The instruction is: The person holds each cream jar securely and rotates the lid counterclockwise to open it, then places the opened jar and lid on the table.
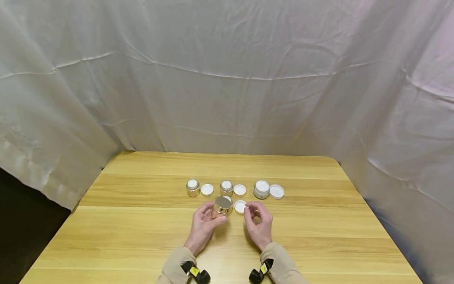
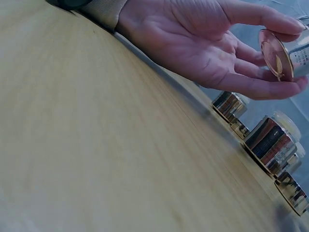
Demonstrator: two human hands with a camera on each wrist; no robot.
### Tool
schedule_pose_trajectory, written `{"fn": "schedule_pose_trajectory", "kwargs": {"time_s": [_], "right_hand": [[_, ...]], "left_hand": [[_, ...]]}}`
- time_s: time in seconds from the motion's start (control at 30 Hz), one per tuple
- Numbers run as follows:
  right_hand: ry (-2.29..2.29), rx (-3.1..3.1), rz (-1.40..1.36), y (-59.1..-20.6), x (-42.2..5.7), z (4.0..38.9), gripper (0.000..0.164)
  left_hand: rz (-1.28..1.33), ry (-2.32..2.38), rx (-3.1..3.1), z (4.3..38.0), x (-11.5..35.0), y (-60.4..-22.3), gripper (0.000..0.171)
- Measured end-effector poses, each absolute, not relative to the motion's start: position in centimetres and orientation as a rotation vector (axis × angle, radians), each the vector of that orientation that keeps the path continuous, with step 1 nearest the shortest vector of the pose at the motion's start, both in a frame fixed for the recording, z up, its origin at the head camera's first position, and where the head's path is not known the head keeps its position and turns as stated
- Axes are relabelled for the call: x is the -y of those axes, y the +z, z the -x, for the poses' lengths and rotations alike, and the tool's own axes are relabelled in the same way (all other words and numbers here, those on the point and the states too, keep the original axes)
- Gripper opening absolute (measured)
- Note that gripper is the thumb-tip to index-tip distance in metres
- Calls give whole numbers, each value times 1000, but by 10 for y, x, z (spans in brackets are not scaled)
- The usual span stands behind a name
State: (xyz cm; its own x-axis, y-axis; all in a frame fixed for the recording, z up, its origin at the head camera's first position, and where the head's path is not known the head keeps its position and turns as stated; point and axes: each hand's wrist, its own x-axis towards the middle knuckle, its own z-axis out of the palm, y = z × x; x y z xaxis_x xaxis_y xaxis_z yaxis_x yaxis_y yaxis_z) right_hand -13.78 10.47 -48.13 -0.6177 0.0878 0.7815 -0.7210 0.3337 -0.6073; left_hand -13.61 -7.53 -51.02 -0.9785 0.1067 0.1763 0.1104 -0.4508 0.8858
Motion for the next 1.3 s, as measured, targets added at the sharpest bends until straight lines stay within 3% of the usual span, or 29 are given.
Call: {"fn": "schedule_pose_trajectory", "kwargs": {"time_s": [0.33,0.53,0.77,1.0,1.3], "right_hand": [[1346,1688,-705,-516,-114,157,24],[1330,1603,-809,-520,-116,161,18],[1270,1550,-935,-518,-115,163,17],[1157,1544,-1009,-515,-112,163,34],[1104,1574,-1060,-514,-110,164,34]], "left_hand": [[523,-2989,1555,133,73,-512,47],[518,-3080,1587,134,74,-511,60],[604,-3094,1632,136,73,-513,33],[655,-3111,1652,136,72,-511,43],[638,-3116,1775,137,71,-511,60]]}}
